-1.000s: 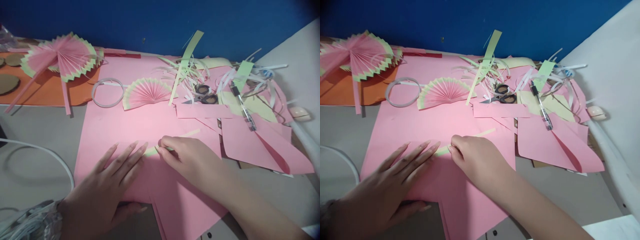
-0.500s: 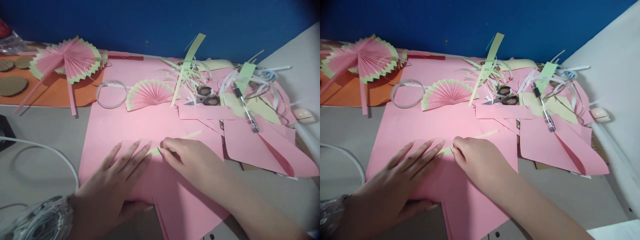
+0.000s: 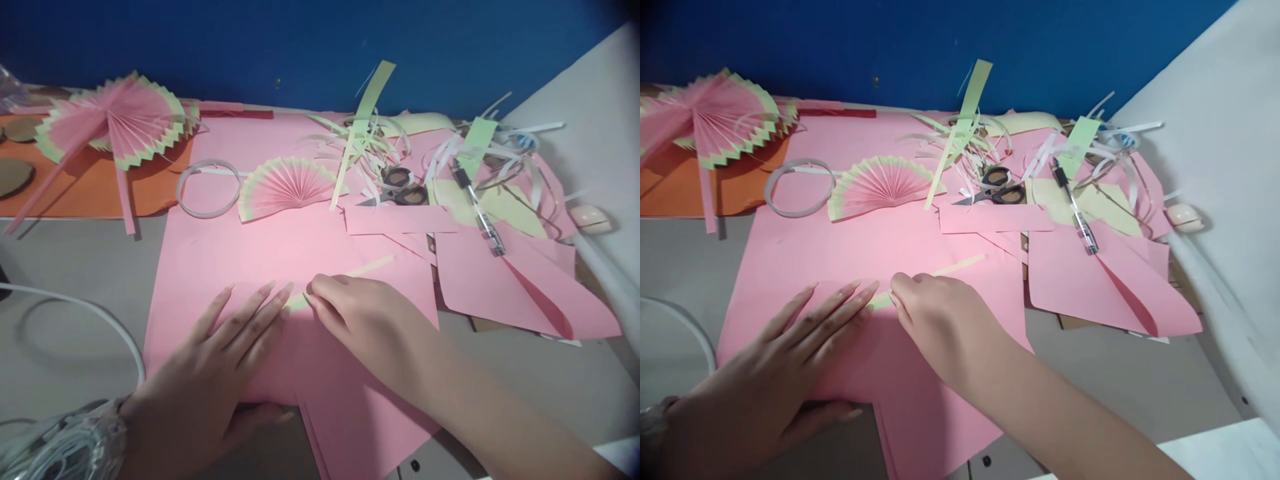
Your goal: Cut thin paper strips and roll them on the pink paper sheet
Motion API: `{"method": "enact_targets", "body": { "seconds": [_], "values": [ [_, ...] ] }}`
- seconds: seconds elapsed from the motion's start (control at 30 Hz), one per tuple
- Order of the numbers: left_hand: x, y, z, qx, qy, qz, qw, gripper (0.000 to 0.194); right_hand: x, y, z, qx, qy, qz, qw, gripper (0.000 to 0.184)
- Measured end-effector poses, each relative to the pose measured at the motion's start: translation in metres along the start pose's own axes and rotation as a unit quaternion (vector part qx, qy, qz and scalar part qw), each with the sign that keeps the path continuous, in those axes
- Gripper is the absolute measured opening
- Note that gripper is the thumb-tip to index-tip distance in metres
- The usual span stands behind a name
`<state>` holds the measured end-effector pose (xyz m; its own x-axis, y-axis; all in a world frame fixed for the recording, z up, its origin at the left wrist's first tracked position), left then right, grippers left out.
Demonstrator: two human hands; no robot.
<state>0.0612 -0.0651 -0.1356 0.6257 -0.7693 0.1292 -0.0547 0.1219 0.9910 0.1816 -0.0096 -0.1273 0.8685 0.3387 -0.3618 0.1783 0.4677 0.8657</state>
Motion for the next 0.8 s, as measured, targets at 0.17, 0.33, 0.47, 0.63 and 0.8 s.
{"method": "enact_targets", "body": {
  "seconds": [0.17, 0.33, 0.47, 0.63, 0.8],
  "values": [
    [-0.0012, 0.0011, -0.0004, 0.010, 0.006, 0.015, 1.000, 0.077, 0.0023, -0.0005, 0.0015, -0.003, -0.005, -0.005, 1.000, 0.024],
    [-0.0009, 0.0022, 0.0000, 0.012, 0.015, 0.015, 1.000, 0.079, 0.0054, 0.0016, 0.0005, 0.001, -0.022, -0.013, 1.000, 0.026],
    [-0.0008, 0.0024, -0.0004, 0.010, 0.011, 0.011, 1.000, 0.078, 0.0058, 0.0000, 0.0008, -0.007, -0.019, -0.017, 1.000, 0.025],
    [-0.0015, 0.0031, -0.0018, 0.013, 0.005, 0.000, 1.000, 0.077, 0.0064, -0.0003, 0.0033, -0.004, -0.017, -0.022, 1.000, 0.025],
    [-0.0012, 0.0033, -0.0019, 0.012, 0.004, -0.004, 1.000, 0.077, 0.0055, -0.0015, 0.0049, -0.005, -0.012, -0.023, 1.000, 0.025]
  ]
}}
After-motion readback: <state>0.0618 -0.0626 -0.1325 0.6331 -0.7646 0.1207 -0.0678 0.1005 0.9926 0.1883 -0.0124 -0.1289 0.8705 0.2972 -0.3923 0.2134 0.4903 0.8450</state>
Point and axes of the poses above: each hand's wrist, its own z-axis away from the middle knuckle, its own y-axis out of the back of the hand, x = y × z, the point moved 8 cm from there along -z, towards the middle knuckle, and after that the axes turned 4 degrees about -x, right-handed, at the moved point
